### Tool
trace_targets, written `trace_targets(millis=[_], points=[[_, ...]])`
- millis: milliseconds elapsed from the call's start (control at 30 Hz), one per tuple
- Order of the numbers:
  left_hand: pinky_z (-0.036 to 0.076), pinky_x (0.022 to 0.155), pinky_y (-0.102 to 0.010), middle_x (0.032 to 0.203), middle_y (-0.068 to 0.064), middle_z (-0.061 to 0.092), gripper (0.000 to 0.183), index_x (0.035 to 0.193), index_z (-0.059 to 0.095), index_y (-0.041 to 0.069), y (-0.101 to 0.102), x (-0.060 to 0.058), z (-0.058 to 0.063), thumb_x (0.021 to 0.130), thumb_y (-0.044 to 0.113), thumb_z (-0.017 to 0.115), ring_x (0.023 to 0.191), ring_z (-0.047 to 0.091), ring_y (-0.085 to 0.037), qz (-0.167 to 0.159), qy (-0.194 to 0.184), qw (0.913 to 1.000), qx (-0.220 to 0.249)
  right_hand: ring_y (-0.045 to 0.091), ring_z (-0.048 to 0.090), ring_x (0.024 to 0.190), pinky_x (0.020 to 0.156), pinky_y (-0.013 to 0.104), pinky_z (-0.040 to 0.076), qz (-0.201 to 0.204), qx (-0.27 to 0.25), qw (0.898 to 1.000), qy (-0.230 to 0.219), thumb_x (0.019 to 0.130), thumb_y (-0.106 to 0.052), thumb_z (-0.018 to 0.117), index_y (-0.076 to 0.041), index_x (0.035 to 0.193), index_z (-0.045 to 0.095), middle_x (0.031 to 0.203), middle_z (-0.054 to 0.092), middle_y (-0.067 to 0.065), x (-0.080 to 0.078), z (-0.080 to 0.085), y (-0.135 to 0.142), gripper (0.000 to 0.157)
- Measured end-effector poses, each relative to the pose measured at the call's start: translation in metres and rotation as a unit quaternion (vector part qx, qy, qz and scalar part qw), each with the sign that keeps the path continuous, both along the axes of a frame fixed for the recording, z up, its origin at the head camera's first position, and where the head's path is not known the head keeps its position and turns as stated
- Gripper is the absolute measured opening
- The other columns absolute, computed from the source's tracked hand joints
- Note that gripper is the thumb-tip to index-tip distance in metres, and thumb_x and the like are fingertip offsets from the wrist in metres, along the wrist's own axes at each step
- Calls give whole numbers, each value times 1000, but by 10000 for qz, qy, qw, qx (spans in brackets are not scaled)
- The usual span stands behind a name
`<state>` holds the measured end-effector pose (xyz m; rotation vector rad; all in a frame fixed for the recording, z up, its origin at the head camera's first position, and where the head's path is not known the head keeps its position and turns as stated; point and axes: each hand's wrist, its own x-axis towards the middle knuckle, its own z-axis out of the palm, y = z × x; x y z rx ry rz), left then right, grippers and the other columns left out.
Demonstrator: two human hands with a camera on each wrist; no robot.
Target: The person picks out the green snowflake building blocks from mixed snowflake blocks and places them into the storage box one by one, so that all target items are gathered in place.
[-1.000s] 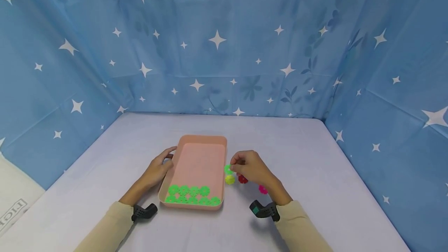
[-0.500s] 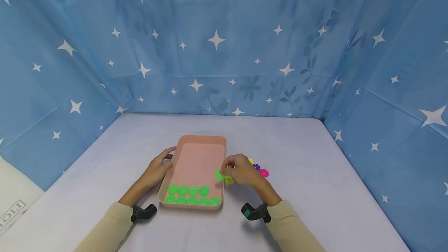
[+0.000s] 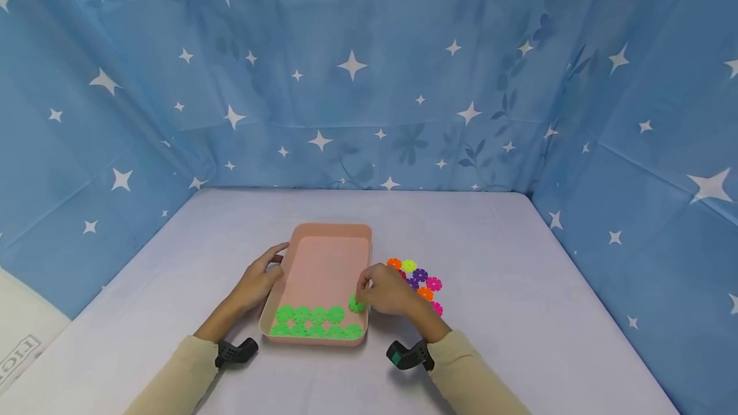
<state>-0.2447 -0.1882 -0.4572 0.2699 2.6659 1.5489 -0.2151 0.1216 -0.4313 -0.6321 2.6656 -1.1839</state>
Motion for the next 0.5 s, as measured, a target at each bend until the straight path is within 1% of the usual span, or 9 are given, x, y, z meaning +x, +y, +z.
trace_targets(millis=[133,333,500], points=[[56,78,-37,137,-22,53,63,157,36,16,1,0,1,95,17,44,95,67,-25,-2,61,9999,-117,9,42,52,49,25,35,45,249,9997,56,86,-13,72,-17,72,66,61,53,-6,0,-2,-3,15],[56,76,-36,136,-20,54,62,158,36,17,1,-2,2,96,17,43,94,67,-25,-12,66,9999,-148,10,47,55,50,25,38,140,477,9987,59,84,-12,76,-16,69,66,61,58,-5,0,-2,-7,18],[55,80,-38,136,-18,55,61,157,37,19,2,1,0,96,18,44,97,66,-25,92,12,9996,-253,11,48,56,50,25,40,188,532,9984,-74,83,-10,75,-14,69,67,64,60,-4,3,-2,-8,17]])
